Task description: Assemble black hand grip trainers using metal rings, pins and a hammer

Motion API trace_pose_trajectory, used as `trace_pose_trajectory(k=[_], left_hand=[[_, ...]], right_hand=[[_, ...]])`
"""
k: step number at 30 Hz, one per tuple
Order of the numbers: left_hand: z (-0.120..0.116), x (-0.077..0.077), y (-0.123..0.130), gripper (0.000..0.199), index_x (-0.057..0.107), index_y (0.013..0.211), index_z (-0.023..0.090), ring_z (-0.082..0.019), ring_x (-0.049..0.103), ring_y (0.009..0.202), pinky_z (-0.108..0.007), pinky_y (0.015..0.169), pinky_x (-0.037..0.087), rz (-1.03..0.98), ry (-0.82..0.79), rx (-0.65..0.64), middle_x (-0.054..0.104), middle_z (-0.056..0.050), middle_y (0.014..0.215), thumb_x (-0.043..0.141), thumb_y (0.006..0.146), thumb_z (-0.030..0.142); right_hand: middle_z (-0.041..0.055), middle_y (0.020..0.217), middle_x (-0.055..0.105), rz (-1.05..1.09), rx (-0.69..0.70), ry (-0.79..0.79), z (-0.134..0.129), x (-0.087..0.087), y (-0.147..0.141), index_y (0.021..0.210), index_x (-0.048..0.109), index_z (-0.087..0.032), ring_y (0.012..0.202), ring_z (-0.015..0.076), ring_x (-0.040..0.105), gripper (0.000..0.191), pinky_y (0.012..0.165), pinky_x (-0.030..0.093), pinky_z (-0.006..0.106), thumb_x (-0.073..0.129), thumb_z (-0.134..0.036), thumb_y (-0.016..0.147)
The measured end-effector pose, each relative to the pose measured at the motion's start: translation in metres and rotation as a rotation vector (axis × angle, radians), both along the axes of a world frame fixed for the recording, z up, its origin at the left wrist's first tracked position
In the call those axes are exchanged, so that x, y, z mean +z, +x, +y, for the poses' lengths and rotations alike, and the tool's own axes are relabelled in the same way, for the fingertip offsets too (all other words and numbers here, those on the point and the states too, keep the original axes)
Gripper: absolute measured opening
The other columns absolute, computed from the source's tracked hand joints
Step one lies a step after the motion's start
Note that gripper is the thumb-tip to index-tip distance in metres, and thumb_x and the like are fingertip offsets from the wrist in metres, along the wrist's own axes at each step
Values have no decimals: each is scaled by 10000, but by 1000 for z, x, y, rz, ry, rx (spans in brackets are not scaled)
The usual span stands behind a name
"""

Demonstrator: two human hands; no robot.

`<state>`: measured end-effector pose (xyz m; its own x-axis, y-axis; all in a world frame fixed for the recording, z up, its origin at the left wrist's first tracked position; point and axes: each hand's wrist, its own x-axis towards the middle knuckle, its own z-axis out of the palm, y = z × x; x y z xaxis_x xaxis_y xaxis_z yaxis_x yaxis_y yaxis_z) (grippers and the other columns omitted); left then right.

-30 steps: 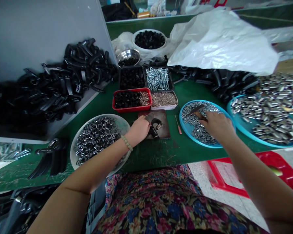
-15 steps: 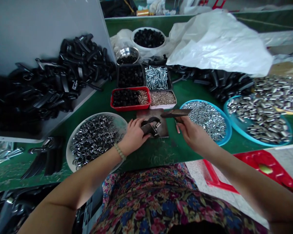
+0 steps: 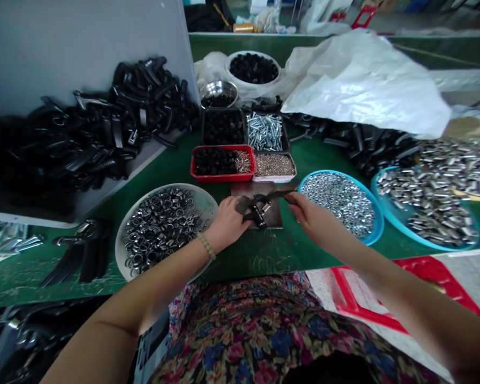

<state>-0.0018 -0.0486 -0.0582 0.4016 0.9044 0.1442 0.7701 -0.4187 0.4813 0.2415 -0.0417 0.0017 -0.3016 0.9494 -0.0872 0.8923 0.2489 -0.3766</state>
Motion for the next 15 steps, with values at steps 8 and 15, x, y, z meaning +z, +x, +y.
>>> trace_pose_trajectory(k=[8, 15], left_hand=[[2, 22, 16, 410, 490, 1331, 147, -232, 543, 1073, -368, 963, 428, -14, -141, -80, 610, -126, 1157, 385, 935, 171], [22, 32, 16, 272, 667, 890, 148, -221, 603, 862, -331, 778, 470, 110, -342, -5, 666, -98, 912, 449, 932, 304]], right_hand=[[203, 1101, 615, -503, -346, 310, 26, -39, 101, 1314, 538, -165, 899, 343, 602, 467, 690, 454, 439, 346, -393, 955], [138, 1045, 652, -340, 26, 354, 118, -27, 21, 1109, 676, -180, 987, 277, 529, 326, 790, 386, 360, 448, -340, 938]])
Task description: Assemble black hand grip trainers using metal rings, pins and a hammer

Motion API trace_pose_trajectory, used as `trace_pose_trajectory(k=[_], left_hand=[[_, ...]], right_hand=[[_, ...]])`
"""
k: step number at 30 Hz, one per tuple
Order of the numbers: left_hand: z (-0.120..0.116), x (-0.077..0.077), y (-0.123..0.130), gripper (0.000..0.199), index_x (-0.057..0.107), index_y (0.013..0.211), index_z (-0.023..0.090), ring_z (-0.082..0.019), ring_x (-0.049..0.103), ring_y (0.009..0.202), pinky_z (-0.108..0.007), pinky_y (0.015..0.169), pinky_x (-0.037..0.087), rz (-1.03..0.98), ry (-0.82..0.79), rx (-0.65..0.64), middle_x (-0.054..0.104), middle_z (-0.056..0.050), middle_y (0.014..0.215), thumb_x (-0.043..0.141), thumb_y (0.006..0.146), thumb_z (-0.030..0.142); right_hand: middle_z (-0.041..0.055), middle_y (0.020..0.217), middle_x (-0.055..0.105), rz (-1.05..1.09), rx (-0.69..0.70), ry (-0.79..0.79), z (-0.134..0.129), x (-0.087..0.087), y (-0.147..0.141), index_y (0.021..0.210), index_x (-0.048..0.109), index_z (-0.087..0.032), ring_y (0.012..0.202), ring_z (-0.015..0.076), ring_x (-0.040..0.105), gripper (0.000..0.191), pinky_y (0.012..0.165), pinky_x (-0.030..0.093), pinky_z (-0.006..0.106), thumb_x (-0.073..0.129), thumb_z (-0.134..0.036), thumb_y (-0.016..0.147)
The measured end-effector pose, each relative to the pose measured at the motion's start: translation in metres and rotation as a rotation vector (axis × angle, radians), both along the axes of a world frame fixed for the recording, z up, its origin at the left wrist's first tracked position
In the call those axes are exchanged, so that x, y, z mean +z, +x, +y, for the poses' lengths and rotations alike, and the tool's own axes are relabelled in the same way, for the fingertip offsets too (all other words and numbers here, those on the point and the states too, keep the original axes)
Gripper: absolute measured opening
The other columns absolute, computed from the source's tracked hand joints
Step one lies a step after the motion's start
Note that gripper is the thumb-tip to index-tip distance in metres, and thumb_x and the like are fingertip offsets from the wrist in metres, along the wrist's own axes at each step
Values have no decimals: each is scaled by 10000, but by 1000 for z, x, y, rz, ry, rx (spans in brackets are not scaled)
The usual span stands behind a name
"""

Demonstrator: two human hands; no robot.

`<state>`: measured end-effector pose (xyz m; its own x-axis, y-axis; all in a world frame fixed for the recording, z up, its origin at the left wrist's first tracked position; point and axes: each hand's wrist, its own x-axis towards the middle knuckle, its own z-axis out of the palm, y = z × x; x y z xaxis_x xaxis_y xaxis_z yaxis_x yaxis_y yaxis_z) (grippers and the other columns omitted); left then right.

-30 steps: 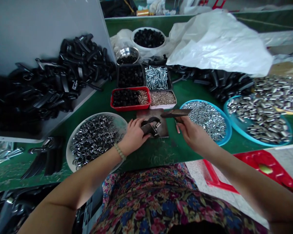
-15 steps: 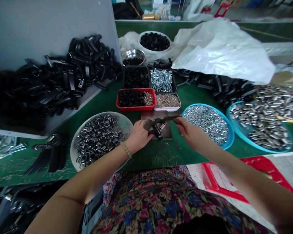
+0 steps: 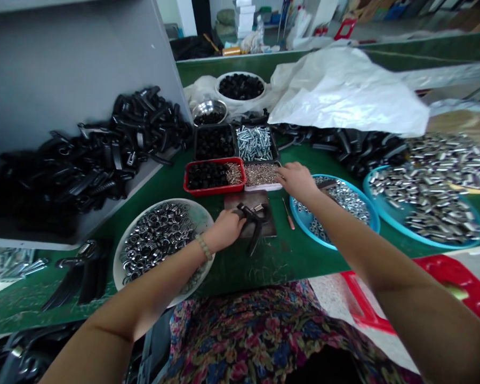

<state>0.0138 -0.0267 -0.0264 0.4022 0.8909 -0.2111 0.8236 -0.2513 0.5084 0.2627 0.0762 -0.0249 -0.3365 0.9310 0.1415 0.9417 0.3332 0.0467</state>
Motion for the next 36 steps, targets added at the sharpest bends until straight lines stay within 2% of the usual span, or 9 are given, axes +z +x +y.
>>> trace_pose_trajectory(k=[3, 7, 11, 14, 17, 22, 26, 31, 36], left_hand=[[15, 11, -3, 261, 677, 863, 163, -269, 557, 977, -375, 819, 449, 260, 230, -56, 643, -118, 1003, 521, 896, 370], [76, 24, 26, 317, 675, 973, 142, -271, 512, 1050, -391, 858, 404, 260, 472, -35, 629, -132, 1085, 461, 930, 372], [139, 15, 65, 283, 683, 937, 124, -285, 493, 1070, -442, 895, 342, 278, 435, -94, 654, -130, 1038, 423, 937, 236], [156, 4, 76, 292, 678, 949, 128, -278, 509, 1052, -450, 900, 330, 260, 436, -89, 667, -125, 1028, 393, 941, 193], [156, 0, 74, 289, 682, 952, 146, -276, 527, 1051, -445, 893, 345, 229, 463, -48, 671, -120, 1043, 401, 943, 212], [159, 0, 69, 294, 686, 921, 100, -270, 580, 1027, -435, 925, 367, 123, 404, 5, 687, -150, 993, 440, 944, 259], [155, 11, 68, 190, 683, 918, 90, -203, 619, 967, -346, 928, 412, -278, 262, 68, 699, -116, 954, 545, 891, 218], [107, 32, 42, 160, 663, 934, 104, -131, 618, 829, -322, 853, 474, -814, -80, 189, 687, -62, 902, 594, 793, 136], [48, 15, 6, 156, 632, 877, 138, -123, 583, 732, -281, 755, 480, -888, -204, 300, 633, 2, 771, 648, 731, 191]], right_hand=[[155, 1041, 656, -65, 54, -62, 31, 0, -31, 1021, 684, -137, 995, 274, 527, 267, 770, 360, 341, 479, -272, 915], [148, 1008, 668, -36, 77, -58, 42, -7, -38, 979, 676, -126, 975, 265, 531, 245, 757, 346, 338, 461, -221, 911], [132, 1014, 673, -1, 83, -57, 47, -12, -29, 962, 682, -149, 959, 261, 535, 218, 741, 351, 326, 487, -219, 893], [118, 1004, 678, 33, 80, -63, 52, -13, -21, 969, 683, -156, 941, 246, 545, 213, 757, 371, 324, 492, -213, 896], [108, 933, 682, 193, 90, -60, 41, -11, -17, 900, 682, -145, 918, 230, 562, 154, 801, 401, 327, 554, -227, 876], [71, 878, 670, 564, 250, -185, -21, -12, -25, 920, 658, -161, 836, 179, 604, 160, 765, 456, 293, 521, -244, 910], [67, 880, 675, 587, 252, -289, -50, -24, -35, 929, 653, -174, 805, 170, 617, 159, 736, 480, 292, 502, -216, 908], [54, 827, 687, 685, 144, -320, -47, -35, -37, 884, 668, -166, 747, 163, 620, 129, 696, 493, 289, 572, -248, 859], [69, 861, 679, 646, 198, -295, -47, -33, -37, 900, 658, -163, 800, 172, 622, 166, 743, 487, 303, 518, -251, 893]])
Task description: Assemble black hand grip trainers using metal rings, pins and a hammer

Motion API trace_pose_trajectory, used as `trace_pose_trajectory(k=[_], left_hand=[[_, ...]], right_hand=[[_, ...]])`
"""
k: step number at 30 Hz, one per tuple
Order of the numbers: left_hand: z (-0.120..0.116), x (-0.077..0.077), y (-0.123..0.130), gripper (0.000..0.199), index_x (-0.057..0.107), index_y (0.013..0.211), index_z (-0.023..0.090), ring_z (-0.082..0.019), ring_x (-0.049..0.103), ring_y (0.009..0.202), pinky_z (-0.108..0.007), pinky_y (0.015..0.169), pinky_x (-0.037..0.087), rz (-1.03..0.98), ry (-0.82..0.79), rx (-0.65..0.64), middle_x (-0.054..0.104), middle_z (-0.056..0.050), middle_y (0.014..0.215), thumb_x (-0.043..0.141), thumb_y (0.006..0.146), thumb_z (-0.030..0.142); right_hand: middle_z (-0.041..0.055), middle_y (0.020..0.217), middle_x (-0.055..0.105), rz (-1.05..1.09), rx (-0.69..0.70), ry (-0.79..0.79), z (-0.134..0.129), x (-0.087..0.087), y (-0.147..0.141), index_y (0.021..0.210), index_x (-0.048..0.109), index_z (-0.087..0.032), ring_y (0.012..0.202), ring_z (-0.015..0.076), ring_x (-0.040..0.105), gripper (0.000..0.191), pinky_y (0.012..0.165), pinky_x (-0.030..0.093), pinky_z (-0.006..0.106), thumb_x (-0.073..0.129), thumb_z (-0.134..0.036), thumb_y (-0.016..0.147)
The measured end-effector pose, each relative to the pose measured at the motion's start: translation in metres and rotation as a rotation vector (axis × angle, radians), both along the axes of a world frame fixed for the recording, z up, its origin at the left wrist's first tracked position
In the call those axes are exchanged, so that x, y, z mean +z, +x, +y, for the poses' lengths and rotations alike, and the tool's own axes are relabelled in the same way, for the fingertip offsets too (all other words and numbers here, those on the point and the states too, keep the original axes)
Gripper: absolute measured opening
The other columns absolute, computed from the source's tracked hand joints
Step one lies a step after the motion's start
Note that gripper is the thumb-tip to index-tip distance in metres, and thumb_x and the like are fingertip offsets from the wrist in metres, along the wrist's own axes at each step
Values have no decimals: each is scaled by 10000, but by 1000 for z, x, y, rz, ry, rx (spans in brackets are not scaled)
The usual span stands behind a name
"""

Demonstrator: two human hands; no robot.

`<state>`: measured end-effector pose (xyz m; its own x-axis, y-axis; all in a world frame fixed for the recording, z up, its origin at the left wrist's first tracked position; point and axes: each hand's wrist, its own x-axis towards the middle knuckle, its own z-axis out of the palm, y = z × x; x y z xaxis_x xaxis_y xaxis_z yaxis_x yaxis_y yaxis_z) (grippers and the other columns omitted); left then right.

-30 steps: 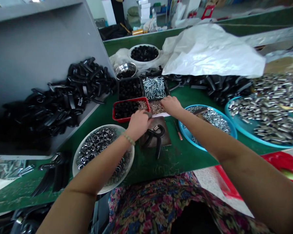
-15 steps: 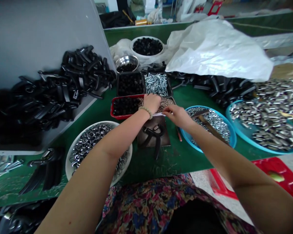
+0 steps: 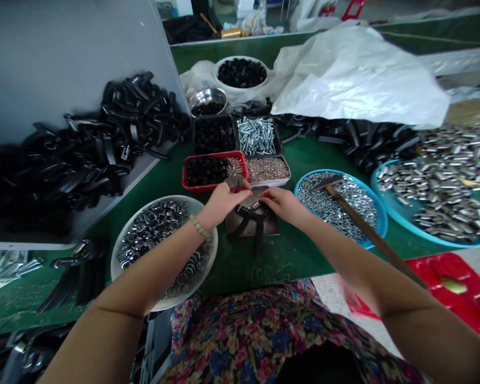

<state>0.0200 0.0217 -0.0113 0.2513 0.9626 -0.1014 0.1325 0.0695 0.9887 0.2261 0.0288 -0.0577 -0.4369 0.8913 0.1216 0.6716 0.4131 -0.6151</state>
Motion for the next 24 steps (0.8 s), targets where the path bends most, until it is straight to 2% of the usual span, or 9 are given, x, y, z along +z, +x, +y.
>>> trace_pose_trajectory(k=[4, 8, 12, 14, 17, 20, 22, 24], left_hand=[[-19, -20, -8, 116, 643, 822, 149, -150, 590, 797, -296, 811, 477, 139, 43, -12, 628, -3, 792, 632, 778, 256], [-26, -26, -3, 86, 642, 840, 160, -162, 596, 904, -303, 916, 457, 351, 204, -6, 605, -40, 941, 584, 840, 224], [-33, -33, 1, 185, 611, 879, 159, -167, 585, 880, -303, 908, 460, 633, 354, -85, 580, -64, 1003, 501, 913, 304], [-35, -38, 1, 207, 606, 921, 167, -170, 573, 891, -306, 906, 455, 743, 418, -139, 579, -63, 1026, 468, 930, 321], [-38, -43, 1, 249, 613, 948, 171, -182, 559, 916, -318, 909, 445, 837, 475, -188, 586, -70, 1030, 420, 951, 327], [-39, -42, 2, 290, 619, 970, 162, -194, 552, 926, -322, 889, 442, 925, 513, -221, 589, -85, 1029, 370, 968, 311], [-40, -41, 3, 304, 621, 977, 156, -200, 547, 941, -317, 879, 439, 1008, 552, -290, 589, -90, 1040, 344, 974, 282], [-42, -38, 4, 309, 626, 977, 146, -211, 542, 962, -320, 873, 439, 1086, 586, -375, 588, -99, 1064, 335, 972, 248]], right_hand=[[76, 878, 658, -66, 47, 66, -3, 1, 0, 919, 635, -158, 823, 175, 617, 171, 758, 482, 296, 484, -238, 918], [87, 905, 628, -197, 105, 177, -9, 1, -2, 931, 604, -155, 850, 180, 606, 182, 764, 479, 291, 435, -222, 948], [129, 917, 604, -472, 163, 246, -17, 2, -8, 907, 608, -120, 804, 203, 596, 227, 688, 469, 304, 383, -132, 935], [137, 938, 605, -500, 171, 226, -19, 4, -10, 921, 620, -114, 811, 206, 604, 246, 695, 473, 307, 374, -111, 925], [132, 1015, 628, -310, 112, 103, -18, 8, -7, 1035, 629, -133, 917, 213, 625, 256, 781, 498, 325, 397, -186, 941], [126, 1105, 648, -88, -32, 5, -19, 17, 7, 1185, 592, -153, 1008, 222, 625, 317, 847, 510, 360, 417, -259, 944], [126, 1148, 645, -57, -144, 59, -25, 26, 24, 1224, 577, -155, 1042, 230, 618, 351, 892, 498, 383, 405, -293, 951], [139, 1175, 639, -147, -218, 159, -34, 33, 49, 1220, 585, -141, 1098, 252, 593, 371, 958, 459, 409, 397, -321, 955]])
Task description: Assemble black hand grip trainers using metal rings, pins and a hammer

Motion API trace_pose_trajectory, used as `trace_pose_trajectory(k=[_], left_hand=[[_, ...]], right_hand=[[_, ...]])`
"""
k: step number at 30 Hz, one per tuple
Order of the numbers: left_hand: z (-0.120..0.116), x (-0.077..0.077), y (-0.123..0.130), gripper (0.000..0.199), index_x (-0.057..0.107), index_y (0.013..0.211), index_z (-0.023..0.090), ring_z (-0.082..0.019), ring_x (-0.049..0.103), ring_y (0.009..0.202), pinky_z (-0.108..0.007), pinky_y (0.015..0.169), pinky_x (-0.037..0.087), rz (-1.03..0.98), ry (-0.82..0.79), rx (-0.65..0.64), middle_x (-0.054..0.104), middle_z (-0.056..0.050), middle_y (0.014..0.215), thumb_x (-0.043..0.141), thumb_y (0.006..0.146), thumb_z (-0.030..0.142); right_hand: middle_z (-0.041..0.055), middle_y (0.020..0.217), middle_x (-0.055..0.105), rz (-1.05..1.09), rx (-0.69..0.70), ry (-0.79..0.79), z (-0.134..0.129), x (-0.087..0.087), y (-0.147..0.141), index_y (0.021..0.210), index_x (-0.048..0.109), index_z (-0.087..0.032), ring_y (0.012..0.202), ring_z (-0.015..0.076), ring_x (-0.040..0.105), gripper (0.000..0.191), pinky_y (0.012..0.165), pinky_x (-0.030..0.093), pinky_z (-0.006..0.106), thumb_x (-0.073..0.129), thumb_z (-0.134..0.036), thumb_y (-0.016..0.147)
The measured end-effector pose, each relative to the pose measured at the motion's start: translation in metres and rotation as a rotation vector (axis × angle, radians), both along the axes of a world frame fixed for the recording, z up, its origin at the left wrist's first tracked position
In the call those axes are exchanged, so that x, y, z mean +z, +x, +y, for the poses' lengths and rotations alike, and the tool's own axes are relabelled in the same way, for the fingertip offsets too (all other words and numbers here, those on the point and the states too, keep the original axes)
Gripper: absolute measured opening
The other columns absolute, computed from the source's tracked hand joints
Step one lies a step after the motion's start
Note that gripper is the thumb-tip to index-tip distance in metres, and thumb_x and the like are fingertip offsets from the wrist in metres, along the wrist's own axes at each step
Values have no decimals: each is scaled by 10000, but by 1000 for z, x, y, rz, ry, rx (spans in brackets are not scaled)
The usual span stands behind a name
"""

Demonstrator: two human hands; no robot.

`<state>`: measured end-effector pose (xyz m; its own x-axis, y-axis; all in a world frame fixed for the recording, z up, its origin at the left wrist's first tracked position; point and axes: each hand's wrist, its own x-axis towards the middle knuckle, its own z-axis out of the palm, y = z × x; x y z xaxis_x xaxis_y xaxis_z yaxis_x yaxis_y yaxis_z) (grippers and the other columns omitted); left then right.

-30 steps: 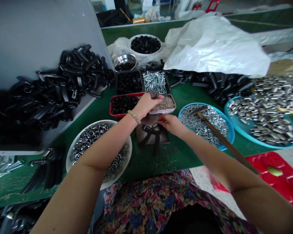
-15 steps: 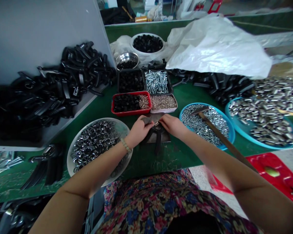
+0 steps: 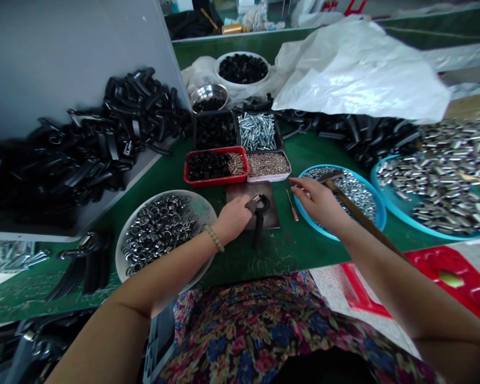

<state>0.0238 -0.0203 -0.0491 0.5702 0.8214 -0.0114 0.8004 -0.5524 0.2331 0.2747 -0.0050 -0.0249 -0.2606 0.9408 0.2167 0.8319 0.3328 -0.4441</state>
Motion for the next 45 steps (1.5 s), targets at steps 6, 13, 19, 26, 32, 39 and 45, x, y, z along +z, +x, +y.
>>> trace_pose_trajectory(k=[6, 13, 19, 26, 32, 39, 45], left_hand=[[-10, 7, -5, 303, 614, 1104, 162, -224, 539, 1023, -325, 883, 458, 15, -31, -21, 583, -98, 1124, 363, 965, 261], [-19, 3, -6, 359, 519, 1271, 162, -226, 547, 1021, -345, 923, 467, -49, -28, 7, 559, -109, 1155, 396, 947, 255], [-20, 0, -8, 353, 523, 1266, 181, -217, 569, 967, -335, 874, 487, -95, -37, 48, 559, -93, 1135, 432, 937, 274], [-21, -2, -8, 335, 538, 1247, 192, -210, 573, 957, -327, 866, 481, -113, -45, 48, 562, -91, 1156, 409, 945, 257], [-19, -1, -9, 321, 545, 1230, 189, -213, 575, 959, -326, 853, 486, -110, -38, 46, 565, -89, 1150, 427, 937, 251], [-26, 1, -4, 310, 545, 1218, 194, -200, 595, 985, -306, 862, 486, -81, -36, 64, 565, -82, 1161, 417, 943, 254], [14, 34, -20, 465, 477, 1321, 138, -211, 605, 967, -323, 870, 476, -262, 22, 255, 598, -110, 1110, 473, 927, 386]], right_hand=[[237, 1043, 644, -595, -418, -123, -26, -9, 85, 1109, 618, -75, 1006, 371, 603, 403, 794, 482, 497, 458, -390, 914], [223, 1072, 648, -515, -427, -135, -38, -4, 55, 1308, 485, -103, 811, 314, 667, 456, 652, 495, 408, 297, -324, 956], [118, 1025, 717, -158, -95, -270, -53, 25, -22, 1439, 353, -212, 817, 283, 703, 498, 674, 532, 381, 268, -379, 977], [85, 911, 733, -156, -57, -331, -52, 32, -33, 1440, 378, -243, 710, 271, 708, 484, 615, 537, 379, 296, -363, 978], [95, 904, 737, -140, -72, -278, -53, 32, -36, 1416, 416, -210, 703, 254, 710, 469, 594, 528, 346, 320, -336, 974], [112, 907, 740, -116, -109, -240, -52, 31, -36, 1408, 429, -168, 715, 268, 713, 486, 611, 536, 355, 316, -349, 972], [116, 1180, 671, 15, -16, -198, -69, 30, -38, 1485, 308, -231, 938, 268, 697, 519, 743, 553, 375, 308, -327, 974]])
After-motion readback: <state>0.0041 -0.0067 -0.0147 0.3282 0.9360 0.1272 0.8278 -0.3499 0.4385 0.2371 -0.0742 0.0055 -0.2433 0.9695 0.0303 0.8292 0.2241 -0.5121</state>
